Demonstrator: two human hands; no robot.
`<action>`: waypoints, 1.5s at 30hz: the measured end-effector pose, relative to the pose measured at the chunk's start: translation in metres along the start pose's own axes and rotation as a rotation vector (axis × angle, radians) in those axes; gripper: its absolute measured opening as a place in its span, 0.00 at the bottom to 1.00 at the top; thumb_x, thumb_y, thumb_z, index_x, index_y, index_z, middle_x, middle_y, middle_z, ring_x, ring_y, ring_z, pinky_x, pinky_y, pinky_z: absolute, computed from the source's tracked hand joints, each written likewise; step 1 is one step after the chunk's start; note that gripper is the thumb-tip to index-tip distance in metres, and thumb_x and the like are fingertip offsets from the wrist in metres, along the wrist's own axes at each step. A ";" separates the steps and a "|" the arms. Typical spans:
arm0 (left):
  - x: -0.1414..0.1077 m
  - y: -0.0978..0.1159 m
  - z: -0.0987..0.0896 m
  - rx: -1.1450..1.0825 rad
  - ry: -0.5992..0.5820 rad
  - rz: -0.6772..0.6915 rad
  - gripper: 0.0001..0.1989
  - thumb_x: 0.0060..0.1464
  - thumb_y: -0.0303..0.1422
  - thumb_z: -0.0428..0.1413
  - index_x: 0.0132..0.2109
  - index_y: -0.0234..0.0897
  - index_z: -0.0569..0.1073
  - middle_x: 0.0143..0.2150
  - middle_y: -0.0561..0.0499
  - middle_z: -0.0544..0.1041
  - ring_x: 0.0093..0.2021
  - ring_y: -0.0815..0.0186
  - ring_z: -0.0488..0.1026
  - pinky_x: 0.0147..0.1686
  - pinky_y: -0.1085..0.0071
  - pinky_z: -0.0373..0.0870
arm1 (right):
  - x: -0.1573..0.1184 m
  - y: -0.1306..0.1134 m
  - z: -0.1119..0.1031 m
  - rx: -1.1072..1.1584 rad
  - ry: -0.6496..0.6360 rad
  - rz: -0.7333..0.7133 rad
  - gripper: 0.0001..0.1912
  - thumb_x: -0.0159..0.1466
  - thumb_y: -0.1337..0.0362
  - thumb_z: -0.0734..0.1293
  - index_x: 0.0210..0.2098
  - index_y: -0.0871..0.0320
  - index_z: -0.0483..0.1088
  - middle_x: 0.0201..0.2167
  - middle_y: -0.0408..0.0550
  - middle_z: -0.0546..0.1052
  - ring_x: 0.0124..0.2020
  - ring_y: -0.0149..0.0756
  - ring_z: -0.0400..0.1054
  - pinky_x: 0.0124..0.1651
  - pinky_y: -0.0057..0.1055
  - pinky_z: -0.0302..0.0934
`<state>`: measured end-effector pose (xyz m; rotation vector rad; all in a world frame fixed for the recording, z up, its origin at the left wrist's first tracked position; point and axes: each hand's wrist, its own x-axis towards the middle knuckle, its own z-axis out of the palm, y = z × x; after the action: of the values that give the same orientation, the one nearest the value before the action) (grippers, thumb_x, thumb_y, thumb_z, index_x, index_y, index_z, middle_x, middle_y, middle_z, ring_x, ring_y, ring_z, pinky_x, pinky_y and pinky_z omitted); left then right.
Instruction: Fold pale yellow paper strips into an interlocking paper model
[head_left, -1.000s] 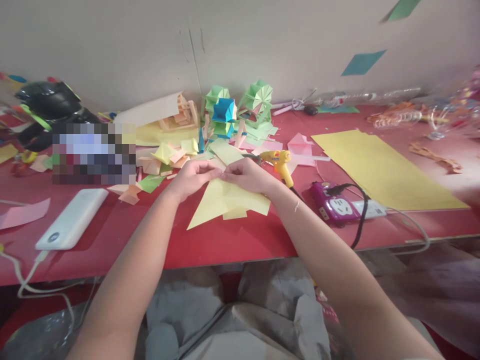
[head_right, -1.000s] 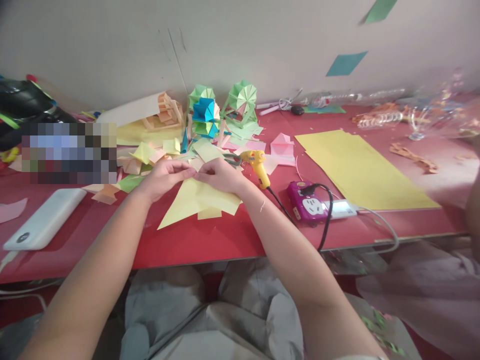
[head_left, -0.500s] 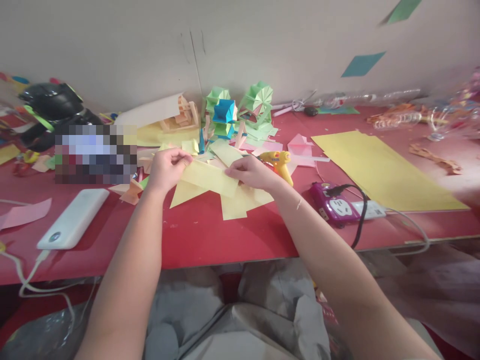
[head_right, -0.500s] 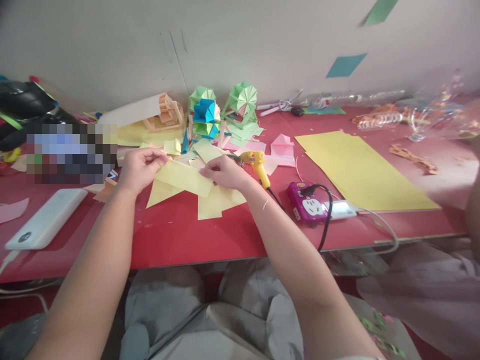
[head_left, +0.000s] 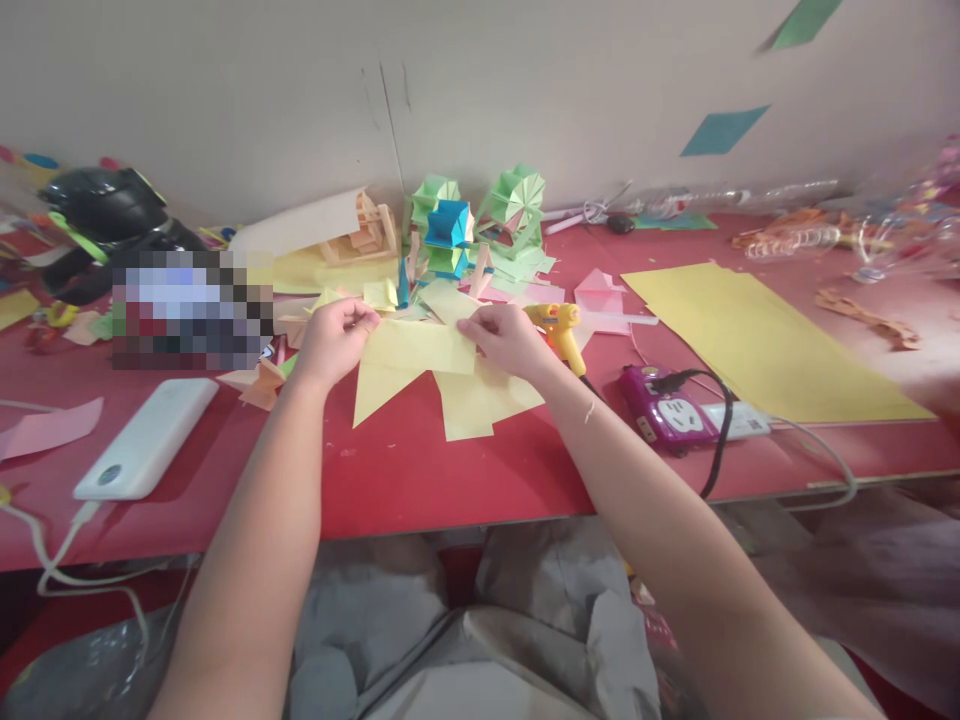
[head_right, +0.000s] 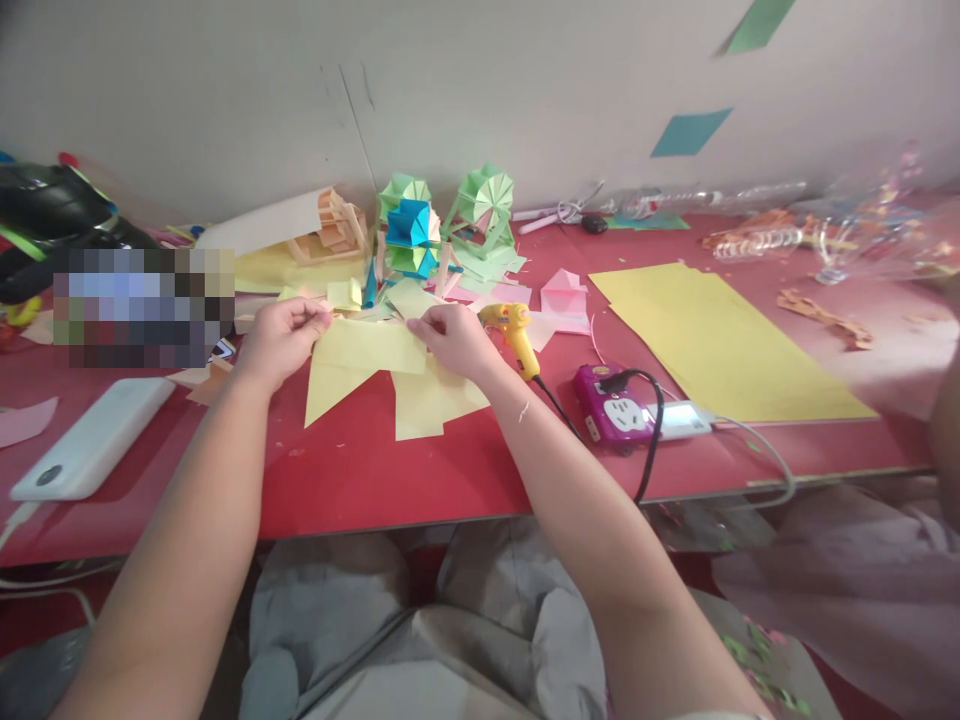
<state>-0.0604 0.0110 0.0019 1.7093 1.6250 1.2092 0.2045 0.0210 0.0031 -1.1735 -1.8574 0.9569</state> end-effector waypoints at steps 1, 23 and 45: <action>0.000 0.000 0.000 0.000 0.002 -0.005 0.13 0.52 0.44 0.61 0.33 0.38 0.75 0.33 0.48 0.79 0.36 0.61 0.76 0.37 0.67 0.71 | -0.001 -0.001 0.000 -0.014 0.008 0.002 0.24 0.66 0.50 0.67 0.20 0.57 0.62 0.18 0.42 0.68 0.22 0.26 0.58 0.27 0.28 0.52; -0.021 0.040 0.029 0.095 -0.212 0.258 0.05 0.51 0.35 0.59 0.32 0.40 0.79 0.35 0.50 0.81 0.40 0.60 0.76 0.44 0.65 0.73 | -0.004 0.001 0.020 -0.065 -0.055 -0.396 0.11 0.67 0.60 0.63 0.32 0.58 0.73 0.31 0.48 0.75 0.32 0.33 0.66 0.38 0.32 0.63; -0.014 0.031 0.005 -0.033 -0.080 0.113 0.12 0.51 0.42 0.64 0.36 0.38 0.80 0.38 0.49 0.82 0.39 0.61 0.76 0.40 0.67 0.71 | -0.002 0.000 0.000 0.040 0.086 -0.251 0.09 0.63 0.61 0.64 0.31 0.58 0.71 0.31 0.47 0.77 0.32 0.32 0.67 0.38 0.32 0.64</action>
<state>-0.0391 -0.0069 0.0213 1.8259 1.4716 1.1975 0.2053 0.0191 0.0032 -0.9165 -1.8551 0.7872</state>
